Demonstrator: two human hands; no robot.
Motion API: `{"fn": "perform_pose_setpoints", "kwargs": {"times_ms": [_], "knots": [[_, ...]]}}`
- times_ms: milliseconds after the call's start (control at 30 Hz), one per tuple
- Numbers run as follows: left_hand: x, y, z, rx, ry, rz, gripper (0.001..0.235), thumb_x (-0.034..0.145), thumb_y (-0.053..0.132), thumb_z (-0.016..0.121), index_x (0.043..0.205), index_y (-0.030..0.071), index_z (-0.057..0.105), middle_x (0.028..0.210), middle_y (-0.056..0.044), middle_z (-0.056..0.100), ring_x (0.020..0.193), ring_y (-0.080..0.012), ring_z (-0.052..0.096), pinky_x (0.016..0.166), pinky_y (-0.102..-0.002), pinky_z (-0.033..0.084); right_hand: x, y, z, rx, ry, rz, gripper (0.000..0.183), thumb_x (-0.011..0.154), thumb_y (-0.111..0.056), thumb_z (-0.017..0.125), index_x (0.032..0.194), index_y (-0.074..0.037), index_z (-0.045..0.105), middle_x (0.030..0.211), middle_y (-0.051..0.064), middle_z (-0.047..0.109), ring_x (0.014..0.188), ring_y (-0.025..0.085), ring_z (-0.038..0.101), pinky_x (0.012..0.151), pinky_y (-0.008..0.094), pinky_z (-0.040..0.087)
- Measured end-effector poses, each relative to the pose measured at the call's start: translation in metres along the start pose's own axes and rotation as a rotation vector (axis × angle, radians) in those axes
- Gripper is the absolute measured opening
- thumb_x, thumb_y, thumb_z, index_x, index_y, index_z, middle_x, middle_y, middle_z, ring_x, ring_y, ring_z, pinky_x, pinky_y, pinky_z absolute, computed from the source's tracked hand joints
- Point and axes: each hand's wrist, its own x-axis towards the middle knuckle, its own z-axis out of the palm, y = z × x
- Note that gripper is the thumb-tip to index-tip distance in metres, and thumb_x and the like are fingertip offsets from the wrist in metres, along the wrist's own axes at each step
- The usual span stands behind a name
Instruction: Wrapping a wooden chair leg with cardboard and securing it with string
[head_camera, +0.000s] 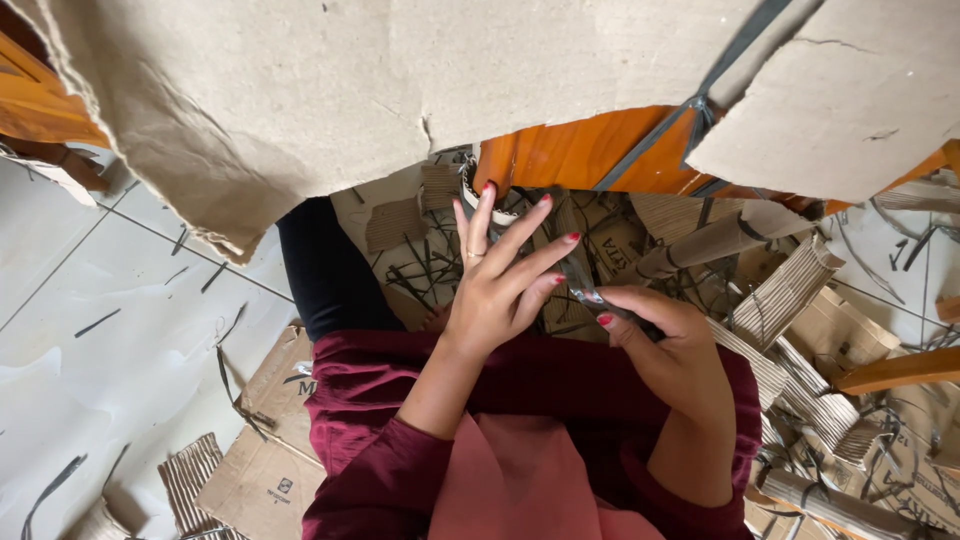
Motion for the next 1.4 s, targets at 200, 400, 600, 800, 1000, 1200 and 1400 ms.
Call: {"fn": "perform_pose_setpoints", "kwargs": {"times_ms": [200,400,600,800,1000,1200,1400], "knots": [[0.001,-0.003,0.005,0.033,0.046,-0.022,0.014,0.100,0.028,0.065,0.106,0.026,0.078,0.139,0.005,0.066,0.153,-0.0389,0.027,0.123,-0.071,0.001,0.000,0.002,-0.001,-0.003,-0.059,0.005,0.035,0.089,-0.011,0.076,0.124,-0.004,0.074,0.067,0.013,0.071,0.065,0.018,0.067,0.063,0.037,0.053],[0.000,-0.010,0.003,-0.034,0.105,-0.025,0.016,0.103,0.021,0.061,0.100,0.019,0.077,0.131,0.002,0.071,0.150,-0.0390,0.036,0.124,-0.068,0.005,0.000,0.127,0.019,-0.127,-0.209,0.225,0.029,0.095,-0.005,0.067,0.120,0.007,0.073,0.079,0.034,0.073,0.072,0.041,0.069,0.073,0.053,0.052],[0.004,-0.008,-0.003,-0.097,0.157,-0.043,0.018,0.104,0.020,0.060,0.097,0.017,0.076,0.130,0.000,0.071,0.150,-0.0351,0.037,0.127,-0.061,0.009,-0.051,0.242,0.059,-0.997,-0.648,0.295,0.033,0.091,-0.010,0.066,0.123,-0.004,0.073,0.091,0.014,0.078,0.085,0.031,0.074,0.083,0.040,0.058],[0.002,-0.007,0.002,-0.228,0.228,-0.141,0.020,0.104,0.013,0.058,0.097,0.016,0.076,0.119,-0.004,0.077,0.148,-0.0335,0.042,0.129,-0.059,0.008,-0.034,0.240,0.061,-1.020,-0.564,0.525,0.030,0.091,-0.029,0.079,0.097,0.000,0.079,0.079,0.019,0.075,0.067,0.027,0.074,0.058,0.038,0.061],[0.003,-0.002,0.001,-0.432,0.260,-0.231,0.021,0.107,0.015,0.053,0.104,0.009,0.073,0.108,-0.008,0.079,0.148,-0.0313,0.039,0.129,-0.056,0.002,0.016,0.088,0.053,0.063,-0.097,-0.069,0.041,0.101,-0.011,0.066,0.139,0.003,0.058,0.136,0.025,0.062,0.129,0.045,0.057,0.108,0.060,0.045],[0.014,0.009,-0.005,-0.375,0.277,-0.229,0.022,0.106,0.013,0.055,0.109,0.007,0.076,0.105,-0.009,0.079,0.146,-0.0291,0.043,0.130,-0.053,0.008,0.031,0.081,0.087,0.167,0.140,-0.122,0.021,0.094,-0.010,0.078,0.111,0.002,0.075,0.107,0.017,0.077,0.107,0.022,0.072,0.099,0.037,0.057],[0.009,-0.001,-0.009,-0.421,0.291,-0.231,0.023,0.107,0.007,0.053,0.111,0.004,0.076,0.105,-0.009,0.079,0.143,-0.0298,0.048,0.129,-0.052,0.012,0.035,0.043,0.086,0.252,0.174,0.053,0.015,0.100,-0.005,0.064,0.100,0.001,0.078,0.080,0.017,0.077,0.078,0.017,0.069,0.076,0.032,0.056]]}}
